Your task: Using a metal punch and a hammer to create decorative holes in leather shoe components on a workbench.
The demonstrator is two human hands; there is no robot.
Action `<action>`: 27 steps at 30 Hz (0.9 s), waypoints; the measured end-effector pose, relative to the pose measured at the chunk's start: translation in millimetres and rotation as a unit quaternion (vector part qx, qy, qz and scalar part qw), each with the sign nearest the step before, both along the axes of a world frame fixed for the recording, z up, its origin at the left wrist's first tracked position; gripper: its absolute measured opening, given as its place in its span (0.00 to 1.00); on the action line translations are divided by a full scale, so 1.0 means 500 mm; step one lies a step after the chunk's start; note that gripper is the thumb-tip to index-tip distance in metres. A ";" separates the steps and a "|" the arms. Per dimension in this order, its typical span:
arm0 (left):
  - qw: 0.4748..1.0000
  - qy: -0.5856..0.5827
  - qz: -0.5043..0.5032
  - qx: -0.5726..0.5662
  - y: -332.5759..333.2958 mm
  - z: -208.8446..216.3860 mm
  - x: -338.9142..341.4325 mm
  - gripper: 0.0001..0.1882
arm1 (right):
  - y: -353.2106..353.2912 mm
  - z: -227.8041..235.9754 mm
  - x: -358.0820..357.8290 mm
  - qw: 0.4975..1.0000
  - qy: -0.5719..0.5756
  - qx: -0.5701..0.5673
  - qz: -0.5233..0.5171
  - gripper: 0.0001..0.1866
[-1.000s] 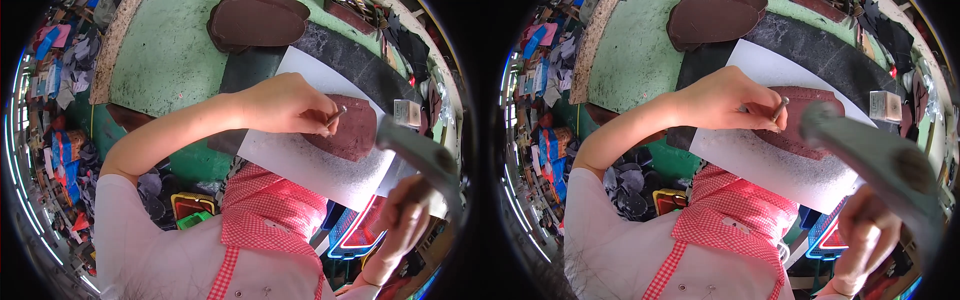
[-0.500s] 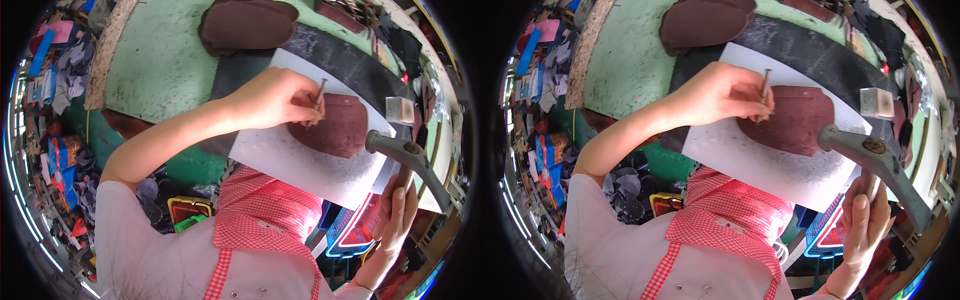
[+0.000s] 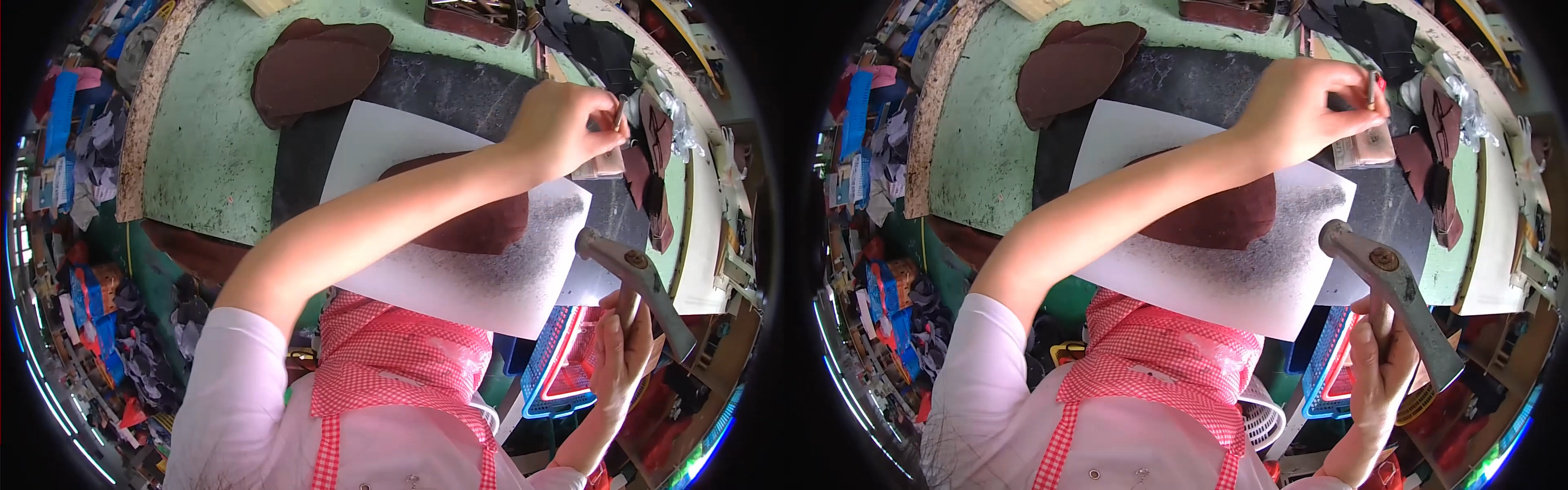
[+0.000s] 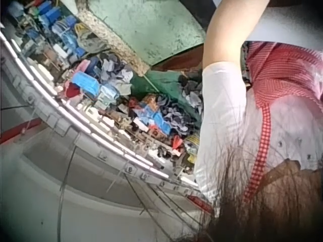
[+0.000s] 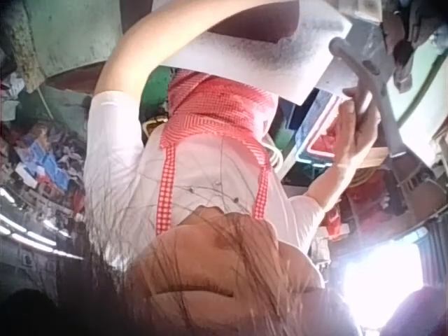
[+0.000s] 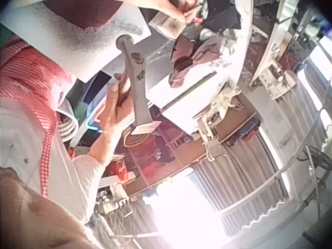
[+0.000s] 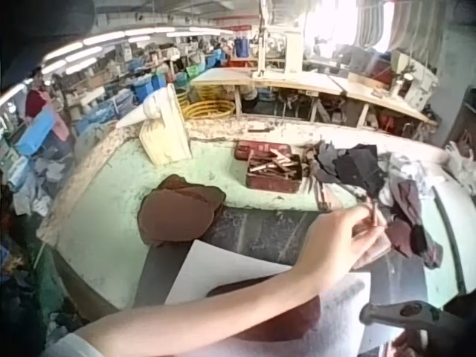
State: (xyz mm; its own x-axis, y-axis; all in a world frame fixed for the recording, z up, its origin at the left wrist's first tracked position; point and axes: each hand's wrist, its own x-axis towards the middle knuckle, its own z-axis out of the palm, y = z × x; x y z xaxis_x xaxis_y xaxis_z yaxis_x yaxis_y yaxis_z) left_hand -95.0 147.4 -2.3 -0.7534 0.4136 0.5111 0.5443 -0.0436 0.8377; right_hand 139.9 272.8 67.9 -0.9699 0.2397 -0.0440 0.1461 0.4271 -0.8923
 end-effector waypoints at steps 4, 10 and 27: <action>0.970 0.212 0.055 -0.108 0.038 -0.023 -0.029 0.05 | 0.024 0.013 0.015 0.996 -0.062 -0.054 0.031 0.19; 0.953 -0.221 -0.192 -0.076 -0.104 0.041 0.069 0.06 | 0.075 -0.030 0.045 0.995 -0.033 0.015 0.096 0.25; 0.942 -0.253 -0.175 -0.138 -0.222 0.001 0.162 0.04 | 0.008 0.022 0.007 0.998 -0.003 0.007 0.067 0.27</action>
